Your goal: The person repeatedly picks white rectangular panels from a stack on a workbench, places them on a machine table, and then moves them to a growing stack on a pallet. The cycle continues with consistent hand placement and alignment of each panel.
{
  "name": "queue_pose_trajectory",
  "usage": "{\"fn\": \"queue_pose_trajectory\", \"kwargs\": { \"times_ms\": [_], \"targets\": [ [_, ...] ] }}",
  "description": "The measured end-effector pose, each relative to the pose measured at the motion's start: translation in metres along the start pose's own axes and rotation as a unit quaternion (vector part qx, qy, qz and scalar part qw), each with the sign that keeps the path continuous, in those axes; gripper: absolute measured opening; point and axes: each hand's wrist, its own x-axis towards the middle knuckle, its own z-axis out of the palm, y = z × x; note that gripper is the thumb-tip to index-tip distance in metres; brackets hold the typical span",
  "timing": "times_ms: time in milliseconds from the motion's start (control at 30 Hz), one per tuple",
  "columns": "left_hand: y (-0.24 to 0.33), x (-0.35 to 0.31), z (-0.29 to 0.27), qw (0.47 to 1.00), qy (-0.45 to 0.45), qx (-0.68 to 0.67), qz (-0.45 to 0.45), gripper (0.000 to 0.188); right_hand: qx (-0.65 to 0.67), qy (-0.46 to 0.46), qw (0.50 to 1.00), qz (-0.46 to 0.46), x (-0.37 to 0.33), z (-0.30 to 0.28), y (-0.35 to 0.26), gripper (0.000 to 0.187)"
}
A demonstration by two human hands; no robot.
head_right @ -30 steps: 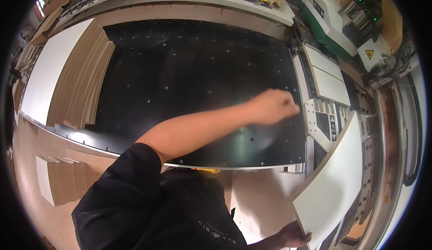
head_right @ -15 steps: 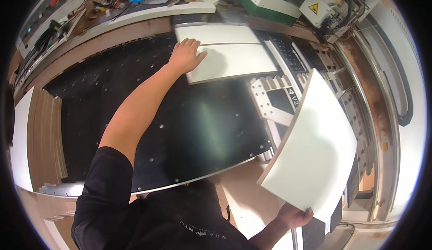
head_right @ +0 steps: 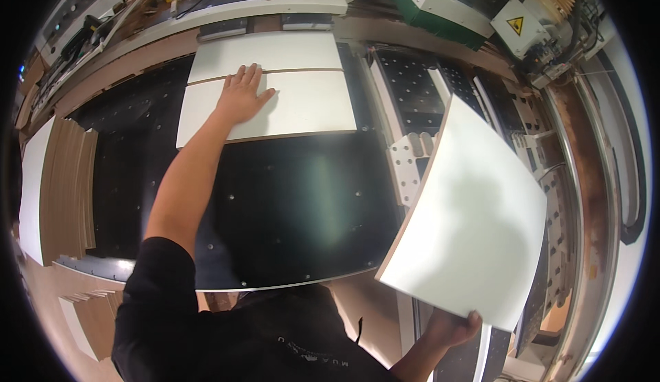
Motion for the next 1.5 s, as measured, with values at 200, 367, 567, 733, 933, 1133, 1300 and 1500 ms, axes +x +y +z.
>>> {"fn": "queue_pose_trajectory", "kwargs": {
  "times_ms": [200, 367, 567, 733, 933, 1133, 1300, 1500],
  "targets": [
    [-0.007, -0.087, -0.031, 1.0, -0.031, -0.006, 0.003, 0.074, 0.061, -0.103, 0.992, 0.045, 0.047, 0.038, 0.04, 0.049],
    [-0.044, -0.202, -0.075, 0.997, -0.072, 0.032, 0.003, 0.071, 0.108, -0.05, 0.98, 0.158, 0.069, 0.078, 0.088, 0.05],
    [-0.1, -0.297, -0.126, 0.995, -0.089, -0.051, 0.001, 0.07, 0.138, -0.057, 0.951, 0.272, 0.085, 0.129, 0.164, 0.054],
    [-0.135, -0.339, -0.139, 0.98, -0.061, -0.184, -0.035, 0.052, 0.126, -0.096, 0.923, 0.35, 0.099, 0.172, 0.223, 0.045],
    [-0.158, -0.356, -0.136, 0.95, -0.03, -0.305, -0.055, 0.036, 0.121, -0.112, 0.913, 0.372, 0.113, 0.192, 0.289, 0.038],
    [-0.157, -0.357, -0.137, 0.932, -0.028, -0.352, -0.081, 0.033, 0.109, -0.109, 0.923, 0.352, 0.131, 0.188, 0.325, 0.038],
    [-0.156, -0.355, -0.137, 0.936, -0.025, -0.345, -0.072, 0.034, 0.081, -0.042, 0.945, 0.315, 0.145, 0.193, 0.33, 0.038],
    [-0.156, -0.356, -0.135, 0.939, -0.014, -0.339, -0.057, 0.034, -0.175, -0.02, 0.898, 0.403, 0.169, 0.188, 0.303, 0.049]
  ]
}}
